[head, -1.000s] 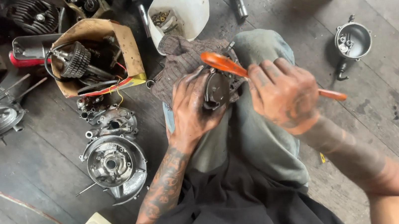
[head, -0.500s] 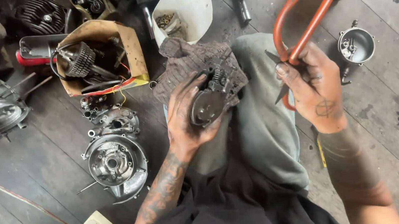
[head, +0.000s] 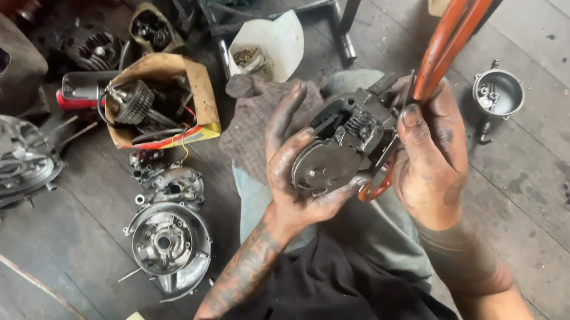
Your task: Brushing and inspecting a motorcycle engine component, likely a carburetor, using various tools in a workshop.
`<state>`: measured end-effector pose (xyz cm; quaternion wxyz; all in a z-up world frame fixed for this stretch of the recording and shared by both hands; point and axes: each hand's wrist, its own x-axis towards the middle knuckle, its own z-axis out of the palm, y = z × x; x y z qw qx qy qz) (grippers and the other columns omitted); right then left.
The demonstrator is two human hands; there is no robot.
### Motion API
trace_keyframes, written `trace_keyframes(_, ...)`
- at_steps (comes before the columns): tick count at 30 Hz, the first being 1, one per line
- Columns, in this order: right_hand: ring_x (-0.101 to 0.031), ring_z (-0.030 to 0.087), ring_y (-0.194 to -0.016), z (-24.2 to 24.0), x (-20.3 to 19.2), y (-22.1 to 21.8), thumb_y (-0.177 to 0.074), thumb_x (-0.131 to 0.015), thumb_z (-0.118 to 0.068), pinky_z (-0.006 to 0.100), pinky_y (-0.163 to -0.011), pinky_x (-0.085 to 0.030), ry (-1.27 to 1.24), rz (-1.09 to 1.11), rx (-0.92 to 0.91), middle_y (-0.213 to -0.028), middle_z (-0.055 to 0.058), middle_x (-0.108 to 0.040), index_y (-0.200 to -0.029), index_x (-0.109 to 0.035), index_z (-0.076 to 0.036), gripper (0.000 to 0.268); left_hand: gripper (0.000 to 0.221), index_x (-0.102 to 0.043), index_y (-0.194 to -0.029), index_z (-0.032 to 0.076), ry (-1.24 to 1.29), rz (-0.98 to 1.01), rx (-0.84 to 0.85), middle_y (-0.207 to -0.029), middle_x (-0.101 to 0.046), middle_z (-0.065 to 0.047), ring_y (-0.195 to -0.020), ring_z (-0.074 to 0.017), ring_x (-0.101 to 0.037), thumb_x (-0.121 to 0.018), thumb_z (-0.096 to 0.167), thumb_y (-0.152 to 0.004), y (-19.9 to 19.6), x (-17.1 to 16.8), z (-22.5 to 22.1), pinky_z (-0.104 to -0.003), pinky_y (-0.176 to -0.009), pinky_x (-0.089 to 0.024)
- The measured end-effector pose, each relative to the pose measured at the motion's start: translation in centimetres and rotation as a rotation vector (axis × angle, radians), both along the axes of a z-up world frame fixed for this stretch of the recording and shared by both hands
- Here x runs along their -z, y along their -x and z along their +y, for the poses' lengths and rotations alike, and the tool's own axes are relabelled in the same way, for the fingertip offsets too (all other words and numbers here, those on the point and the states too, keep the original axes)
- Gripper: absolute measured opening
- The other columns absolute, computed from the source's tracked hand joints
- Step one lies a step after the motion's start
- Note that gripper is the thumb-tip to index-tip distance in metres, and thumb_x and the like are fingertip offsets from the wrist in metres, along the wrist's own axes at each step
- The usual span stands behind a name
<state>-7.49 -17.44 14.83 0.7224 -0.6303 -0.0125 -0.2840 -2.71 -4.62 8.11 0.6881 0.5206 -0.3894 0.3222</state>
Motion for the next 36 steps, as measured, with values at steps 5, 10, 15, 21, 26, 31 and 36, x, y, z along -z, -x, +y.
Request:
trace_keyframes(5,-0.041,0.007,-0.093,-0.6,-2.4,-0.6,-0.108,-0.052,-0.022,0.025,-0.080,-0.033,0.076,-0.147,0.094,-0.102,0.004,-0.049,-0.116,-0.052,-0.007,0.017,0.073,-0.037,-0.153,0.004,-0.170,0.278,0.333,-0.152,-0.046,-0.030,-0.146,-0.0461,-0.045,-0.072,0.037,-0.097,2.1,-2.8,-0.7,-0.062,-0.122,-0.036)
trace_keyframes(10,-0.045,0.008,-0.083,-4.4,-3.6,-1.2,-0.108,-0.053,-0.023,0.023,-0.066,-0.034,0.166,-0.153,0.018,-0.100,0.011,-0.055,-0.116,-0.051,-0.002,0.022,0.087,-0.011,-0.170,0.013,-0.117,0.242,0.490,-0.175,-0.022,-0.019,-0.163,-0.0360,-0.016,-0.067,0.019,-0.105,1.1,-4.8,-2.6,-0.057,-0.134,-0.016)
trace_keyframes(15,-0.050,0.009,-0.058,-6.3,-4.8,-2.1,-0.107,-0.055,-0.021,0.020,-0.045,-0.034,0.205,-0.169,-0.107,-0.086,0.014,-0.059,-0.112,-0.049,-0.002,0.021,0.115,-0.003,-0.171,0.013,-0.012,0.371,0.569,-0.173,-0.027,-0.021,-0.163,-0.0366,-0.017,-0.083,0.012,-0.088,0.2,-6.5,-3.9,-0.057,-0.135,-0.012)
trace_keyframes(21,-0.051,0.013,-0.057,-8.1,-5.1,-2.9,-0.109,-0.054,-0.017,0.022,-0.039,-0.038,0.266,-0.238,-0.170,-0.081,0.015,-0.056,-0.109,-0.045,-0.006,0.014,0.082,-0.049,-0.146,-0.003,0.362,0.693,0.717,-0.113,-0.065,-0.016,-0.100,-0.0278,-0.065,-0.084,0.005,-0.073,-0.8,-5.6,-7.1,-0.041,-0.084,-0.058)
trace_keyframes(26,-0.054,0.015,-0.069,-11.7,-5.7,-3.7,-0.098,-0.060,-0.014,0.025,-0.044,-0.044,0.144,-0.081,-0.158,-0.086,0.010,-0.054,-0.116,-0.047,-0.005,0.023,0.121,-0.011,-0.163,0.002,0.646,0.966,0.694,-0.099,-0.070,-0.023,-0.085,-0.0284,-0.072,-0.081,-0.014,-0.066,-2.1,-5.6,-8.3,-0.040,-0.070,-0.057)
trace_keyframes(31,-0.058,0.012,-0.092,-12.9,-9.4,-2.4,-0.100,-0.054,0.004,0.026,-0.088,-0.055,0.291,0.018,-0.215,-0.107,0.004,-0.059,-0.124,-0.052,-0.008,0.027,0.098,-0.007,-0.164,0.012,0.697,0.917,1.011,-0.119,-0.061,-0.023,-0.101,-0.0288,-0.065,-0.059,-0.012,-0.084,-4.4,-6.3,-6.4,-0.048,-0.097,-0.054)
trace_keyframes(36,-0.055,0.009,-0.083,-11.1,-11.2,-2.9,-0.100,-0.057,0.008,0.020,-0.076,-0.043,0.678,0.145,-0.179,-0.098,0.002,-0.059,-0.122,-0.054,-0.003,0.025,0.077,-0.031,-0.157,0.023,0.868,0.958,1.150,-0.141,-0.051,-0.017,-0.121,-0.0337,-0.055,-0.055,0.002,-0.087,-6.7,-7.2,-5.0,-0.064,-0.106,-0.046)
